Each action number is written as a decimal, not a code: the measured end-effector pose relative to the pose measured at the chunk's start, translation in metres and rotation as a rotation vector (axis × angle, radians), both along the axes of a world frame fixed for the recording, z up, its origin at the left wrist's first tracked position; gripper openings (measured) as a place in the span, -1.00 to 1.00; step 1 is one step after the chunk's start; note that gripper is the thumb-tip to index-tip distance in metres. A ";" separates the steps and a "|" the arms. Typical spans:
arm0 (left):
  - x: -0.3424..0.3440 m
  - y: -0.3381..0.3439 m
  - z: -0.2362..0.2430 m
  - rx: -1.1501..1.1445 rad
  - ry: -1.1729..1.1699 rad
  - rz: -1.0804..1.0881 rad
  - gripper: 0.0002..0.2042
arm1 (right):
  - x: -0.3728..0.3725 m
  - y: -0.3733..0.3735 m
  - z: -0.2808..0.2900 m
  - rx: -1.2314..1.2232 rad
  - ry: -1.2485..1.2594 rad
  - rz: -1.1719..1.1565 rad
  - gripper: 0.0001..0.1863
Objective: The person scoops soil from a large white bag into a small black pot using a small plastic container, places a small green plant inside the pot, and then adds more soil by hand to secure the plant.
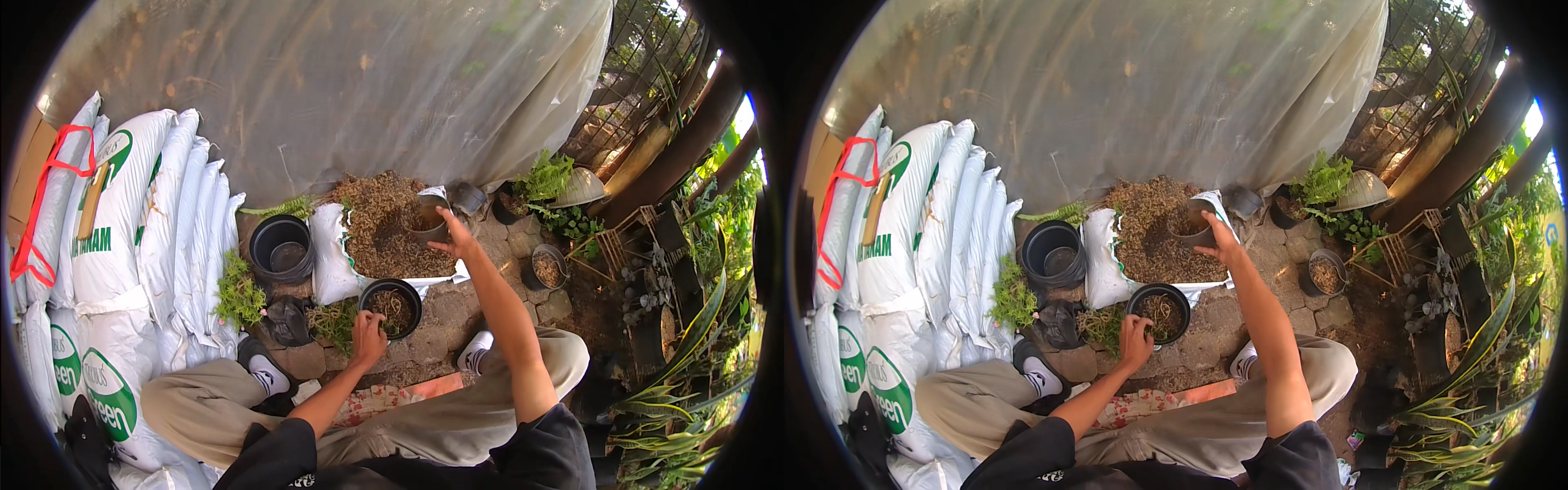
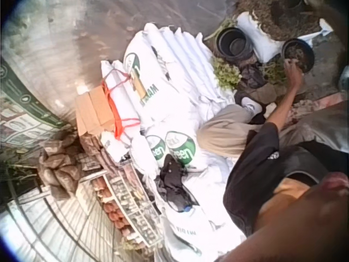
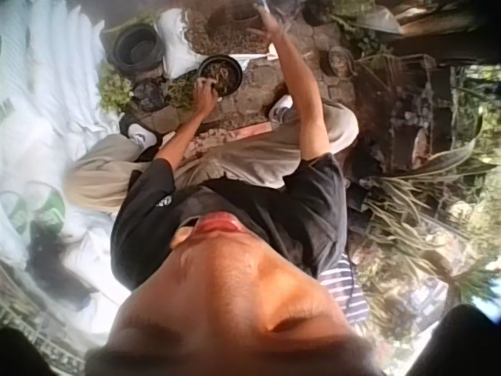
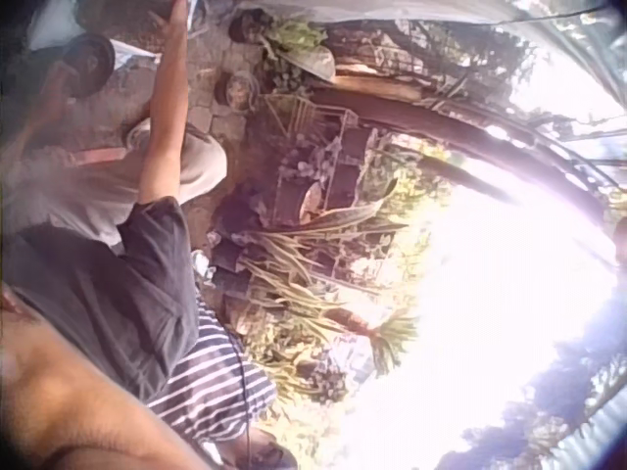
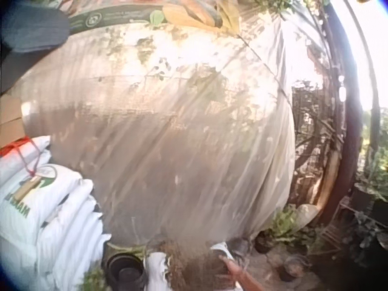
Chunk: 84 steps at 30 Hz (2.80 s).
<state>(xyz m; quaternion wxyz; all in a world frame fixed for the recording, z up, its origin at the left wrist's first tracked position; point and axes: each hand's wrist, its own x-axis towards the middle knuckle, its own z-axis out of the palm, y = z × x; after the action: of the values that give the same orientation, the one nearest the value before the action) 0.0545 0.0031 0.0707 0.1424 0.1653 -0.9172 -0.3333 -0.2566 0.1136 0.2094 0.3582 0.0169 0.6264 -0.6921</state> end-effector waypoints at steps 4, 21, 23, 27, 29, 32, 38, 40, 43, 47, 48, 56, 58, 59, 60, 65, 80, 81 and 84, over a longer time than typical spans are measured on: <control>0.008 0.008 -0.004 0.077 0.071 0.269 -0.44 | -0.007 0.011 0.042 0.047 0.021 0.029 -0.17; -0.016 -0.045 0.012 0.370 -0.361 -0.165 -0.41 | 0.096 0.074 0.134 0.284 0.041 0.296 -0.11; -0.005 -0.056 -0.012 0.247 -0.128 -0.107 -0.50 | 0.097 0.060 0.127 0.266 0.048 0.367 0.02; -0.013 -0.031 0.008 -0.163 0.090 -0.029 -0.72 | 0.081 0.067 0.095 0.336 0.064 0.366 0.05; -0.014 -0.020 0.015 -0.067 0.006 -0.095 -0.71 | 0.075 0.064 0.086 0.385 0.099 0.389 0.03; -0.013 -0.008 0.022 -0.033 -0.289 -0.171 -0.63 | 0.087 0.050 0.103 0.414 0.157 0.472 0.00; -0.016 0.007 0.026 -0.038 -0.597 -0.309 -0.40 | 0.088 0.047 0.097 0.420 0.146 0.555 -0.02; -0.016 0.004 0.019 0.105 -0.595 -0.293 -0.37 | 0.090 0.044 0.092 0.432 0.153 0.591 -0.03; -0.015 -0.005 0.003 0.190 -0.621 -0.294 -0.34 | 0.090 0.040 0.080 0.480 0.179 0.616 -0.01; -0.010 -0.003 -0.006 -0.039 -0.629 -0.306 -0.33 | 0.090 0.035 0.075 0.517 0.181 0.636 0.03; -0.011 -0.001 -0.002 -0.021 -0.631 -0.314 -0.33 | 0.089 0.036 0.073 0.525 0.179 0.635 0.03; -0.011 -0.009 0.007 0.037 -0.683 -0.339 -0.48 | 0.090 0.026 0.079 0.550 0.204 0.696 0.04; -0.012 -0.008 0.003 0.068 -0.697 -0.321 -0.53 | 0.088 0.025 0.073 0.561 0.218 0.705 0.04; -0.012 -0.008 0.002 0.083 -0.704 -0.312 -0.55 | 0.087 0.024 0.070 0.567 0.225 0.710 0.04; -0.011 -0.008 0.002 0.069 -0.702 -0.307 -0.55 | 0.088 0.022 0.070 0.568 0.227 0.711 0.04; -0.015 -0.006 0.009 0.053 -0.734 -0.319 -0.50 | 0.087 0.020 0.066 0.581 0.241 0.717 0.02; -0.025 0.002 0.034 0.067 -0.681 -0.372 -0.56 | 0.084 0.023 0.044 0.653 0.357 0.679 0.05; -0.025 0.004 0.032 0.067 -0.672 -0.374 -0.56 | 0.084 0.023 0.045 0.669 0.375 0.692 0.05; -0.021 0.011 0.021 0.069 -0.638 -0.382 -0.56 | 0.086 0.019 0.047 0.700 0.409 0.717 0.05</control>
<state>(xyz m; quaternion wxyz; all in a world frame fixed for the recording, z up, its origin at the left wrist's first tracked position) 0.0333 0.0139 0.0919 -0.2208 0.0913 -0.9181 -0.3162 -0.1702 0.1328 0.2561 0.4154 -0.2147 0.8431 -0.2654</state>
